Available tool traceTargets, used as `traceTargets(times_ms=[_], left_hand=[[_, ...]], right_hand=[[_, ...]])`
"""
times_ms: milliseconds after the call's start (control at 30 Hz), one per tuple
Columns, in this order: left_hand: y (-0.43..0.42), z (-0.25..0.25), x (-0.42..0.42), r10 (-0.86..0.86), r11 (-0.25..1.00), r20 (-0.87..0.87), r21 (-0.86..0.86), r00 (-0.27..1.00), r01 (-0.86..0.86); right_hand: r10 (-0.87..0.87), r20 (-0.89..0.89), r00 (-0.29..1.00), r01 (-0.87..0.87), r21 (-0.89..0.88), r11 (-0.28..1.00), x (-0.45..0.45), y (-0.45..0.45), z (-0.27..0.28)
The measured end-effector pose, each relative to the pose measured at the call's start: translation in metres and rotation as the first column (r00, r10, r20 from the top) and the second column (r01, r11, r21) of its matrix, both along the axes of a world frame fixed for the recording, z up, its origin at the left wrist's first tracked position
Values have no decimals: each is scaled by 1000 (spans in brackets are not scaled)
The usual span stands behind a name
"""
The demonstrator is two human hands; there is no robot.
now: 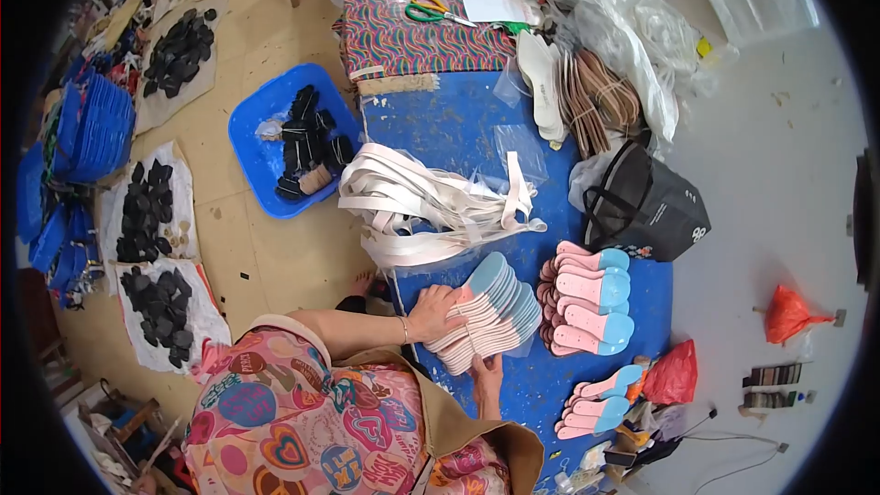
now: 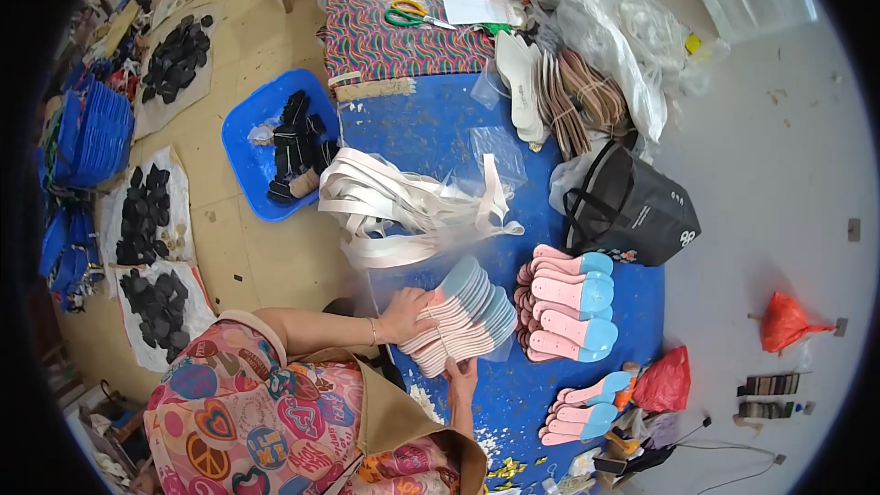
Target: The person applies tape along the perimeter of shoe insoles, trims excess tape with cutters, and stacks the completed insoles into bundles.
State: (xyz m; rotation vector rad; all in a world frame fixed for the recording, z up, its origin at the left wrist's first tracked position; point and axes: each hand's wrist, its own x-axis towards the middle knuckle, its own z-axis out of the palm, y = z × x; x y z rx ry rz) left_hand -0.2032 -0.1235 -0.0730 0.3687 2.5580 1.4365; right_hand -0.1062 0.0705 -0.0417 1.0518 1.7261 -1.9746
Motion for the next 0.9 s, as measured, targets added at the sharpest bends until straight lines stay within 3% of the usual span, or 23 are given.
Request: traceTargets(times_ms=[33,200,333,400,433,467,500,533,600,667,733,800,867,900], left_hand=[[0,-4,3,-15,999,44,52,999,12],[-22,23,5,102,987,-45,131,994,-96],[-43,55,-57,414,890,-121,261,902,-373],[-47,60,-96,552,817,-153,295,820,-495],[-50,62,-119,600,779,-136,325,789,-536],[-55,73,-141,643,752,-159,321,749,-576],[-60,73,-167,626,752,-47,300,779,-587],[-65,65,-190,630,755,-37,261,776,-601],[-70,60,-216,632,768,-85,204,771,-607],[-77,55,-225,539,827,-239,-32,808,-561],[-81,70,-194,511,841,-270,-42,816,-540],[-91,74,-157,355,930,-468,88,809,-358],[-97,71,-105,245,969,-427,83,870,-232],[-100,66,-78,188,981,-449,46,873,-188]], right_hand=[[-82,5,997,82,-40,996,-3,-7,8],[28,-153,988,-26,19,1000,-26,-6,16],[344,-316,884,-284,221,933,-136,-38,77],[473,-459,752,-337,349,875,-195,-50,90],[452,-425,784,-305,371,877,-220,-55,93],[569,-360,739,-381,474,794,-247,-55,98],[631,-403,663,-376,550,746,-266,-63,107],[687,-423,592,-250,714,654,-278,-69,106],[752,-371,544,-49,881,470,-275,-88,123],[688,-419,593,-106,806,582,-253,-86,103],[695,-306,651,-246,781,574,-211,-71,74],[606,-231,761,-327,671,666,-153,-53,49],[529,-86,844,-399,559,727,-107,-36,36],[534,-95,840,-358,642,677,-78,-19,16]])
